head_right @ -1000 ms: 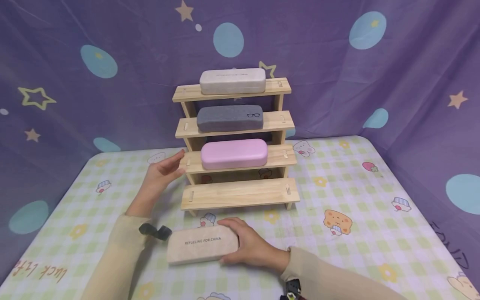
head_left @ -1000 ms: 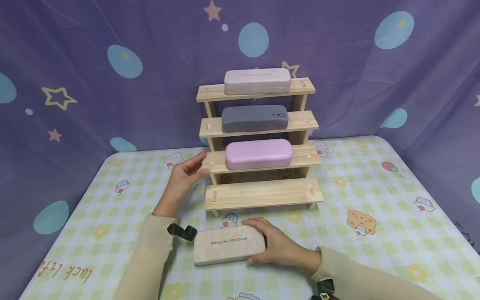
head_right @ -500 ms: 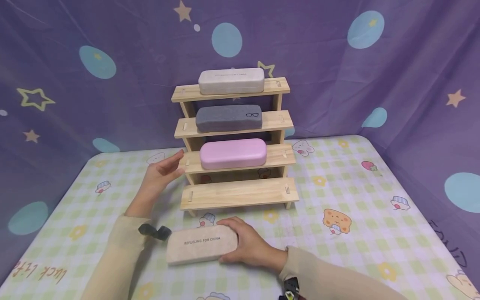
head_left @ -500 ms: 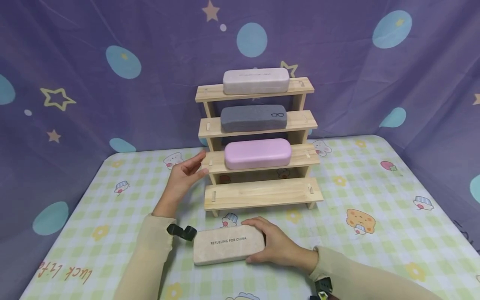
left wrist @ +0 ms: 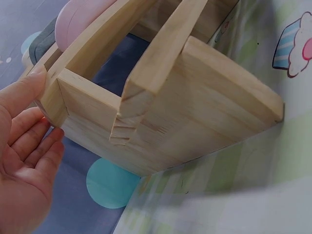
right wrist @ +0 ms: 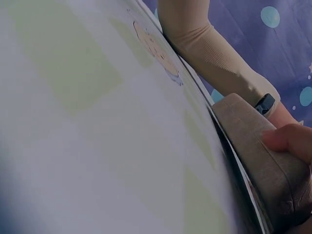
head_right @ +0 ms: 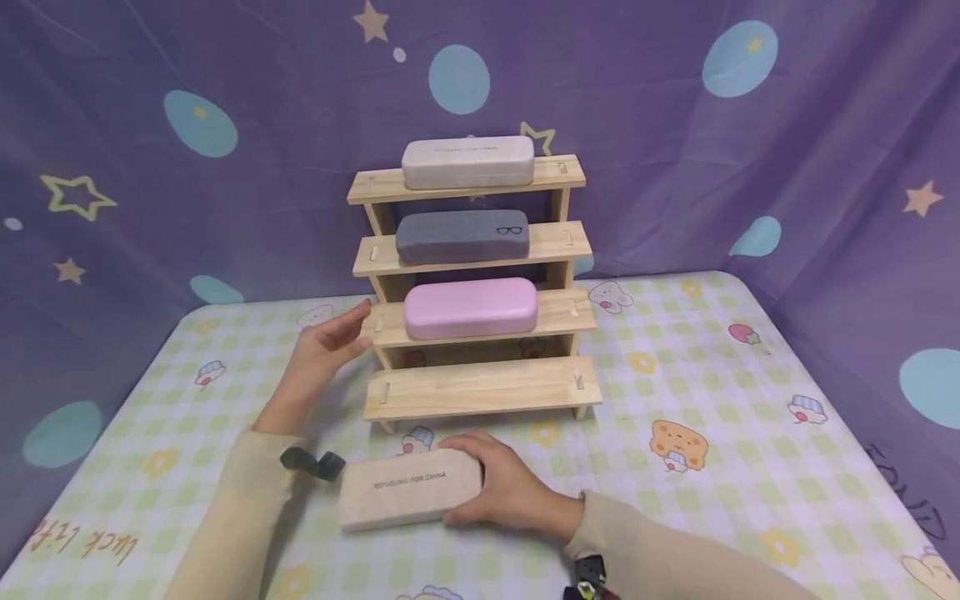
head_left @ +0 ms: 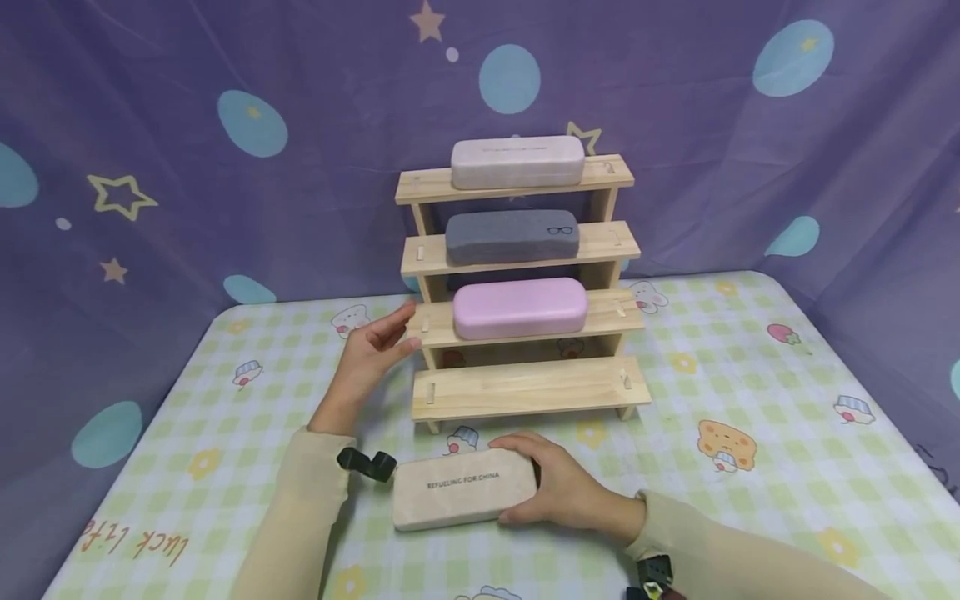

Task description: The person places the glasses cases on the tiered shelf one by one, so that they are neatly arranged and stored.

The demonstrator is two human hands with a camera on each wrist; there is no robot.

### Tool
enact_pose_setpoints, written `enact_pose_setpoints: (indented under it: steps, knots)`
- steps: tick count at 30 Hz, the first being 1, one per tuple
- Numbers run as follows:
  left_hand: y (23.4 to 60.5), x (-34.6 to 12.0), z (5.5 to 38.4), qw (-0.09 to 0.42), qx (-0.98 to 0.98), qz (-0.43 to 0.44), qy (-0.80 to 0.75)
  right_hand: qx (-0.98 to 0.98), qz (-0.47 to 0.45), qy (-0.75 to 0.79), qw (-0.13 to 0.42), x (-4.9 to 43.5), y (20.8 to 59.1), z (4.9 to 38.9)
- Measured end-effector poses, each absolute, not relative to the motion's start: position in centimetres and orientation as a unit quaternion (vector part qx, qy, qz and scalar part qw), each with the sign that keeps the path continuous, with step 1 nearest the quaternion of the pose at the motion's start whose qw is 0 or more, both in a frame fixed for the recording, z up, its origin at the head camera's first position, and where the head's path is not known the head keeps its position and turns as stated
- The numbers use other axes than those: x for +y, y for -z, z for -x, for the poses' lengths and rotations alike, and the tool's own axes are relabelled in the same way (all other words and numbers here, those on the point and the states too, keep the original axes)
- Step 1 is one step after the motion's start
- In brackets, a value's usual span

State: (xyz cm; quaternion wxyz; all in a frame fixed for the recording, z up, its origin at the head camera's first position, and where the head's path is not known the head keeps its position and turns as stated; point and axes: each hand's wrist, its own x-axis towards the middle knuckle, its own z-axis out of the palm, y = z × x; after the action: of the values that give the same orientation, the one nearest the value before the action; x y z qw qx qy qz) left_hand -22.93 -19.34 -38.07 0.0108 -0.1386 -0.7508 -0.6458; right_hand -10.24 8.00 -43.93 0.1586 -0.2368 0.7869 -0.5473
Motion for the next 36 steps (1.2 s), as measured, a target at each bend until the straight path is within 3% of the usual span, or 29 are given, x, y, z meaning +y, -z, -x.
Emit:
enact_pose_setpoints:
  steps: [24, 36]
  knots:
    - [38.2, -19.4, 23.1, 0.015, -0.745, 0.139, 0.652, 0.79, 0.228, 0.561, 0.097, 12.9, 39.9, 11.5]
    - [37.9, -19.3, 22.8, 0.01, -0.748, 0.135, 0.65, 0.776, 0.223, 0.585, 0.076, 15.3, 38.2, 13.9]
